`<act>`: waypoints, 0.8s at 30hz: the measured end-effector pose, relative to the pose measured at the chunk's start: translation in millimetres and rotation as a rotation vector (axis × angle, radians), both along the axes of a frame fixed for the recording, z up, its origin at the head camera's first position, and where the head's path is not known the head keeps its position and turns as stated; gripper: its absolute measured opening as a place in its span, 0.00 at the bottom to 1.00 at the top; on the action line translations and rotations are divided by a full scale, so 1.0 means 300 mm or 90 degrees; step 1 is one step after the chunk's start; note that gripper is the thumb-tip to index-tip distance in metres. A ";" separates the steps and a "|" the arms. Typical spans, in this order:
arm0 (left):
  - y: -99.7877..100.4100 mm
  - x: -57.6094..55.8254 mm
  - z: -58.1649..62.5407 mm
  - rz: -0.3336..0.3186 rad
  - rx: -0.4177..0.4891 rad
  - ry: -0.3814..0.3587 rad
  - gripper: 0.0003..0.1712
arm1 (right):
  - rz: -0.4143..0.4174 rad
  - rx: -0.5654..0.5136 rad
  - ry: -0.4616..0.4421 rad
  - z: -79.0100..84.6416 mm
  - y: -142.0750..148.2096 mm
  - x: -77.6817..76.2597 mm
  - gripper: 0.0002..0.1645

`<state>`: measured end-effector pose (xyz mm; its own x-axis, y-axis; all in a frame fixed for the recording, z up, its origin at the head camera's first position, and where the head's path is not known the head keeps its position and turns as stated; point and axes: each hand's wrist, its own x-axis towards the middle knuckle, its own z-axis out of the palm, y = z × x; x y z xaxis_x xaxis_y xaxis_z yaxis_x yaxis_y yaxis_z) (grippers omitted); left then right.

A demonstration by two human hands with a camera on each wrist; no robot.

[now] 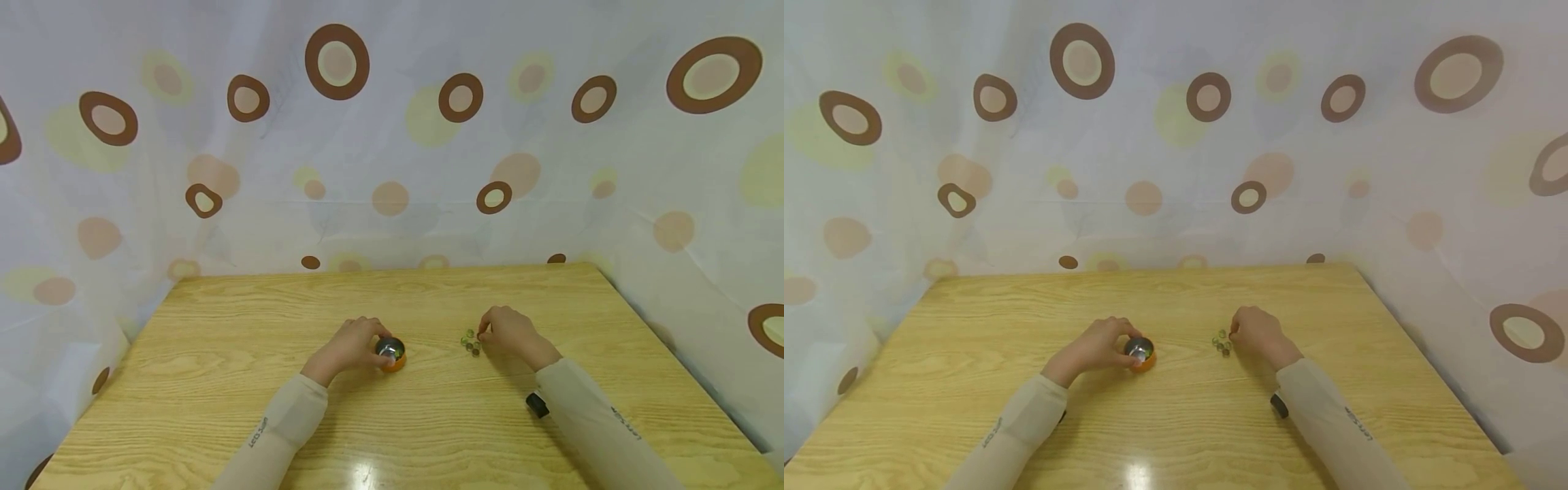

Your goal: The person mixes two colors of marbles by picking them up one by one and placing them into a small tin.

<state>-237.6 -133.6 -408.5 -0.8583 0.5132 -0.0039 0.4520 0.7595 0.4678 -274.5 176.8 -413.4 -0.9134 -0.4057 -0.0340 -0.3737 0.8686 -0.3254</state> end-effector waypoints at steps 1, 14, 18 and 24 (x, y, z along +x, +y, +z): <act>-0.001 0.000 0.000 0.000 -0.001 0.001 0.24 | -0.002 -0.003 -0.002 0.000 0.000 0.000 0.05; 0.002 0.000 0.003 0.000 -0.005 0.001 0.24 | -0.004 -0.034 0.012 0.022 -0.005 0.010 0.07; 0.003 0.000 0.005 0.002 -0.008 -0.001 0.24 | -0.002 -0.028 0.024 0.027 -0.012 0.010 0.08; 0.002 0.001 0.004 0.003 -0.011 -0.001 0.24 | 0.004 -0.029 0.039 0.038 -0.029 0.016 0.08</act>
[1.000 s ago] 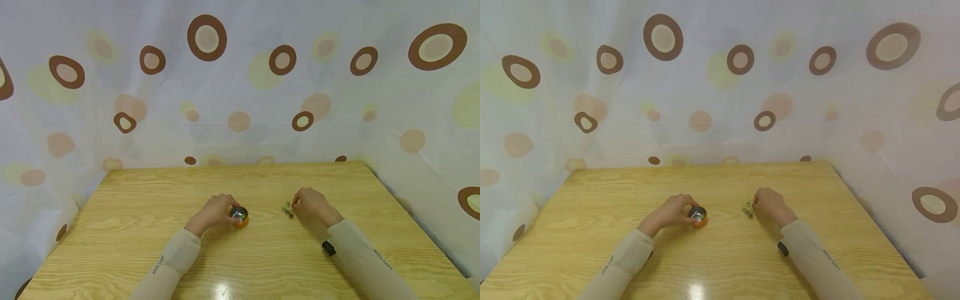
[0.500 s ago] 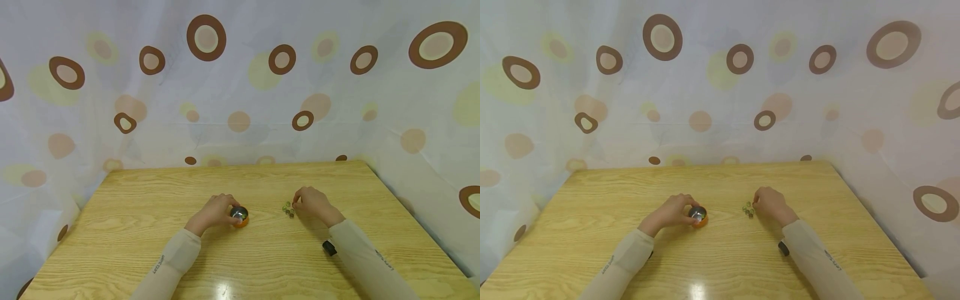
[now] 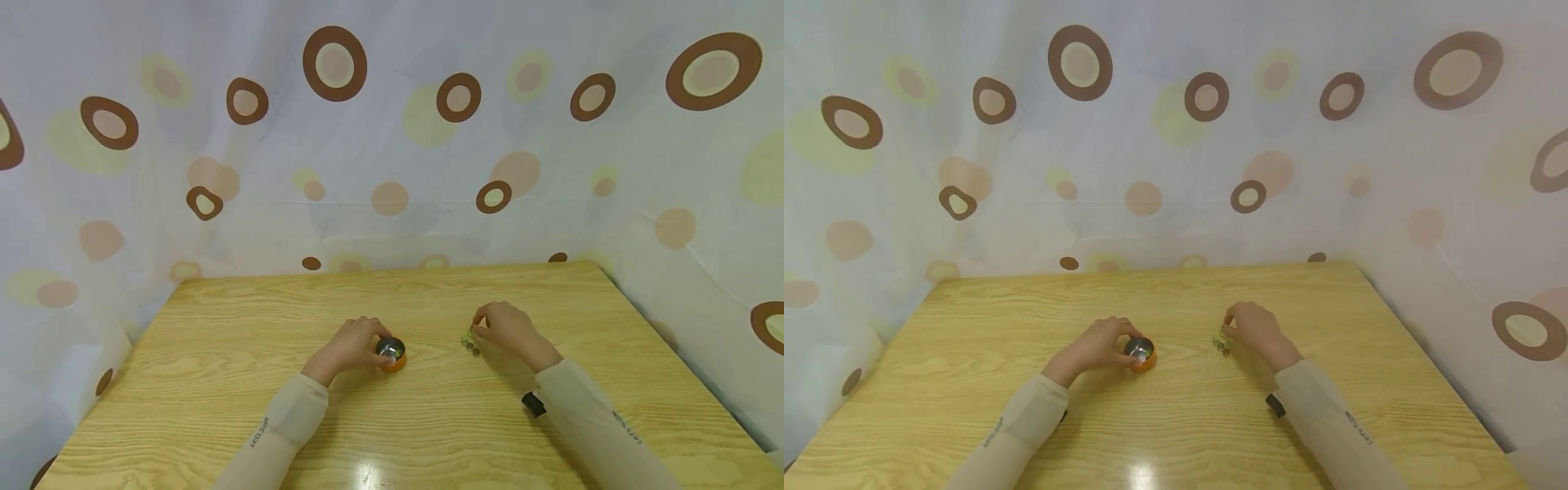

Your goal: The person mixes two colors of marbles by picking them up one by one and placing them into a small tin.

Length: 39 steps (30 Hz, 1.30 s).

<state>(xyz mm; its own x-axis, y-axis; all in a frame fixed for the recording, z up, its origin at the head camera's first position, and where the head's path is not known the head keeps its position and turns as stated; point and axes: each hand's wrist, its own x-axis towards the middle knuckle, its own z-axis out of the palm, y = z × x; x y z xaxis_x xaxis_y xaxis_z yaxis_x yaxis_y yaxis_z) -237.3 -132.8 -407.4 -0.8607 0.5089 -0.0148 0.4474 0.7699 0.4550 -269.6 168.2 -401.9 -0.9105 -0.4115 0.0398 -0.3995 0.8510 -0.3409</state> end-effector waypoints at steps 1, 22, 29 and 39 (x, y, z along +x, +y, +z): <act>0.000 0.000 -0.001 0.001 0.000 -0.001 0.24 | 0.002 -0.001 0.002 0.004 -0.005 0.002 0.08; -0.001 0.010 -0.004 0.003 0.005 0.004 0.25 | 0.038 -0.038 0.013 0.045 -0.119 0.042 0.10; 0.001 0.006 -0.002 0.005 0.013 0.003 0.24 | 0.047 -0.038 0.020 0.058 -0.158 0.043 0.10; 0.005 -0.001 -0.004 0.009 0.009 0.005 0.23 | 0.098 -0.029 0.029 0.044 -0.245 0.054 0.07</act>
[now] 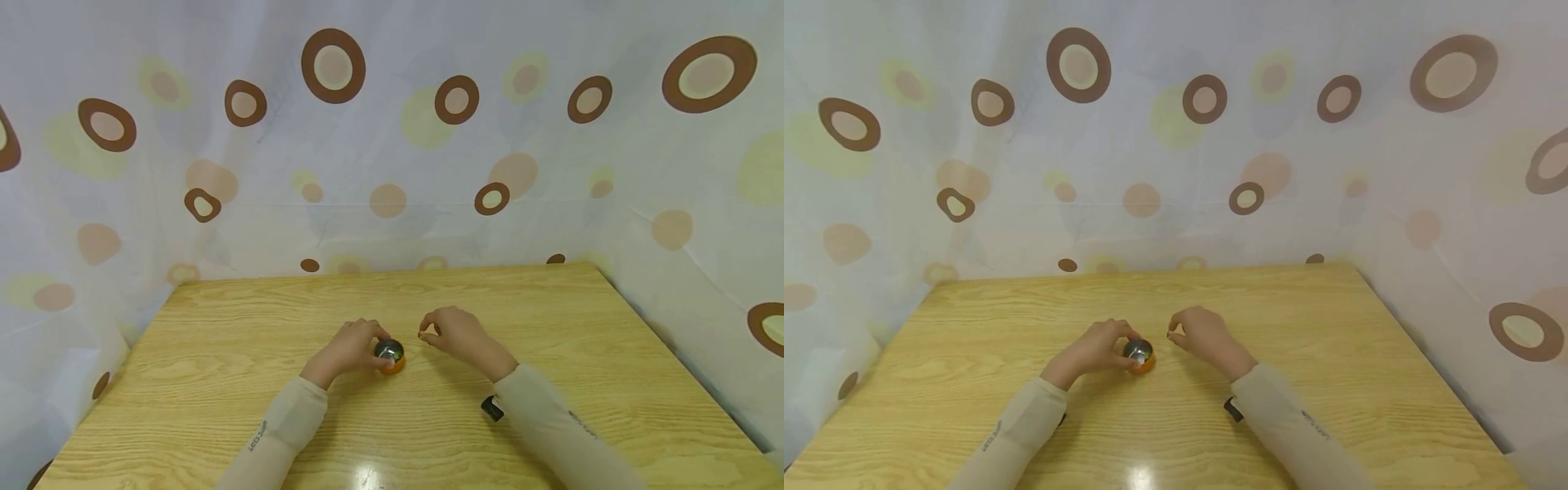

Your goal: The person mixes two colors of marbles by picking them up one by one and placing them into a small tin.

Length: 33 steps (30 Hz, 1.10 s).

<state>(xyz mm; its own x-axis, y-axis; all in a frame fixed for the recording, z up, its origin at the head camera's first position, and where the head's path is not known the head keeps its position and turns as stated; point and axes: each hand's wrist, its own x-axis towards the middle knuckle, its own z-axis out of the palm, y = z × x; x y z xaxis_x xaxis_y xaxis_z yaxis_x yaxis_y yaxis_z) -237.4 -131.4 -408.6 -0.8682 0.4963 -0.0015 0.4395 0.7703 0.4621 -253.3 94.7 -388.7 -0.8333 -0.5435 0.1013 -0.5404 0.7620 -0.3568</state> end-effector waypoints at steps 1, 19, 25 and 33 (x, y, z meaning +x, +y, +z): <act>0.000 -0.001 -0.001 0.000 -0.002 0.001 0.23 | 0.005 0.002 0.001 -0.002 -0.010 0.001 0.07; -0.004 -0.004 -0.008 -0.007 -0.001 -0.001 0.21 | 0.056 0.032 0.007 -0.006 -0.123 0.024 0.09; -0.003 -0.002 -0.005 -0.009 0.000 -0.003 0.20 | 0.065 0.034 0.009 -0.018 -0.145 0.030 0.09; -0.003 0.000 -0.002 -0.007 0.001 0.002 0.19 | 0.077 0.029 0.008 -0.019 -0.155 0.037 0.09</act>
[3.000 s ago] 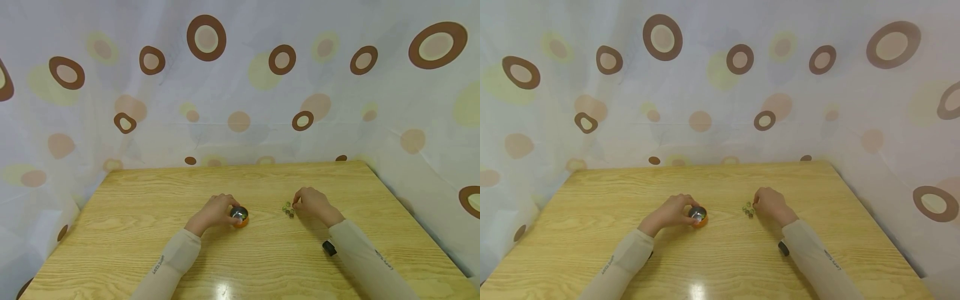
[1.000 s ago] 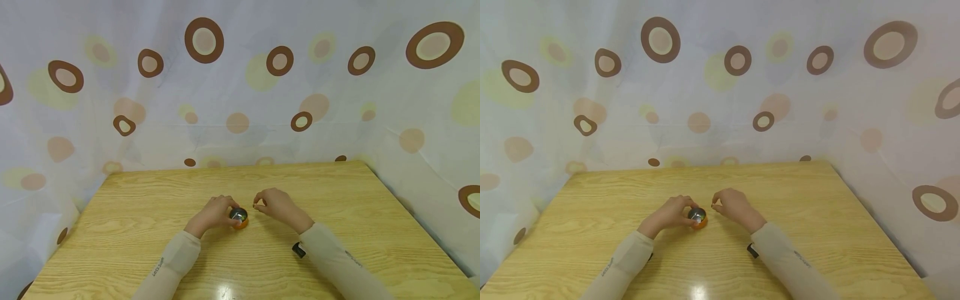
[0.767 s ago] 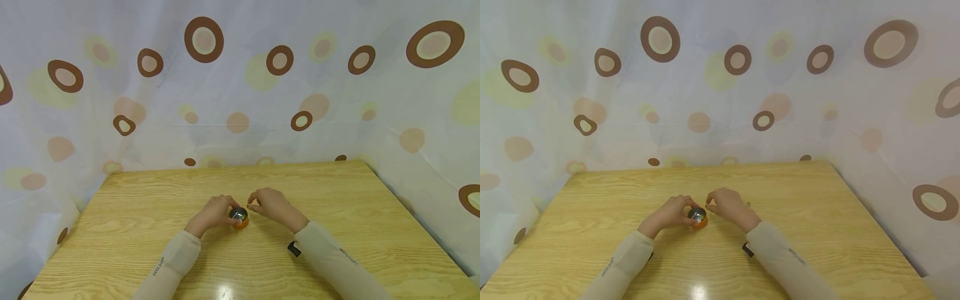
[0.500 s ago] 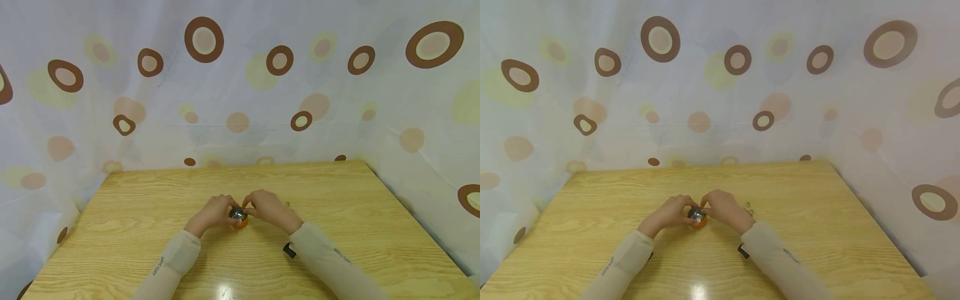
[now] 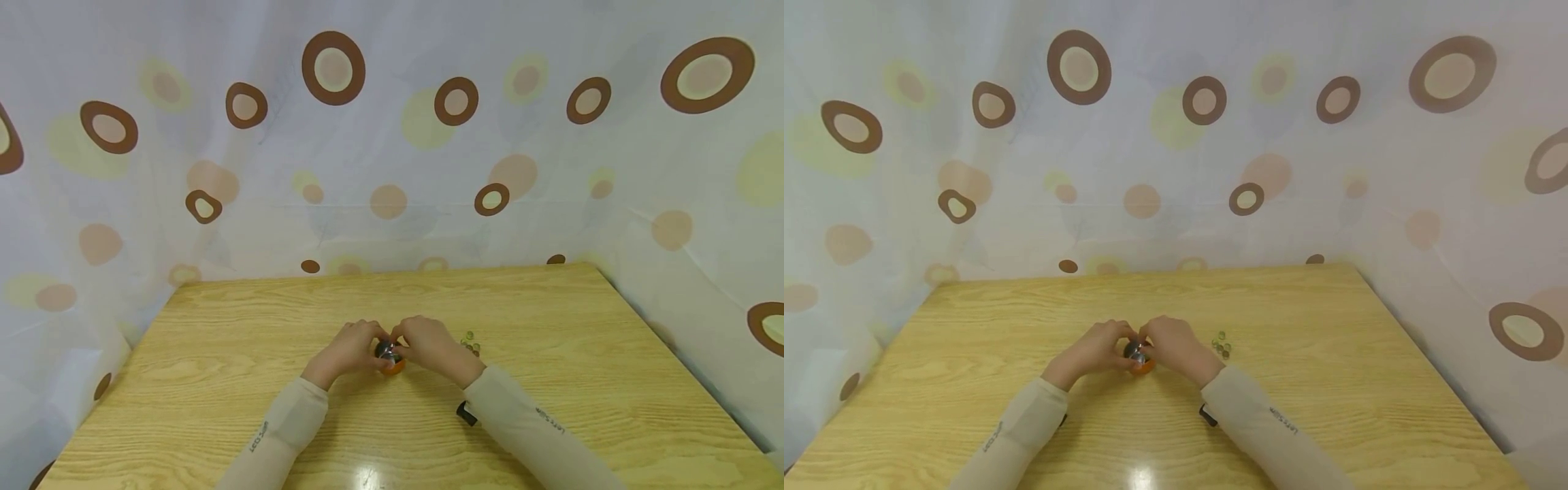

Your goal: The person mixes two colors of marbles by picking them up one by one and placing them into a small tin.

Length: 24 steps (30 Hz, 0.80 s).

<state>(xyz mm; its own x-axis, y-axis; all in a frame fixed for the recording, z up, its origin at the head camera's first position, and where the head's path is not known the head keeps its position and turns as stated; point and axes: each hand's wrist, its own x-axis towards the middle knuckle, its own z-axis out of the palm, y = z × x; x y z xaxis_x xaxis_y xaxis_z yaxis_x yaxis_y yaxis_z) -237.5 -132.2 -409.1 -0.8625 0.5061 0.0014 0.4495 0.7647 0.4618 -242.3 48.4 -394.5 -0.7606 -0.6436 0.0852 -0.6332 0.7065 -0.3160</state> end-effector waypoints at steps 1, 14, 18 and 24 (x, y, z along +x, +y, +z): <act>0.000 0.001 0.000 0.001 0.000 0.000 0.19 | -0.001 0.002 0.001 0.000 0.000 0.001 0.09; -0.001 0.006 -0.002 0.002 0.006 -0.002 0.21 | -0.008 -0.003 0.009 0.005 0.004 0.006 0.10; 0.000 0.004 -0.004 0.002 0.008 -0.001 0.20 | -0.015 0.000 0.014 0.011 0.013 0.008 0.10; 0.002 0.005 0.000 0.003 0.019 -0.008 0.20 | -0.021 -0.005 0.019 0.009 0.029 -0.002 0.10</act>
<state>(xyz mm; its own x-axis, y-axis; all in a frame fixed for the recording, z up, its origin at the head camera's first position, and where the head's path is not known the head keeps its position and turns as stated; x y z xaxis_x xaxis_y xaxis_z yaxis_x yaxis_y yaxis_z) -236.0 -131.7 -409.1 -0.8646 0.5025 0.0058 0.4403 0.7519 0.4906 -242.8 57.0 -391.8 -0.7784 -0.6175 0.1131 -0.6189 0.7244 -0.3037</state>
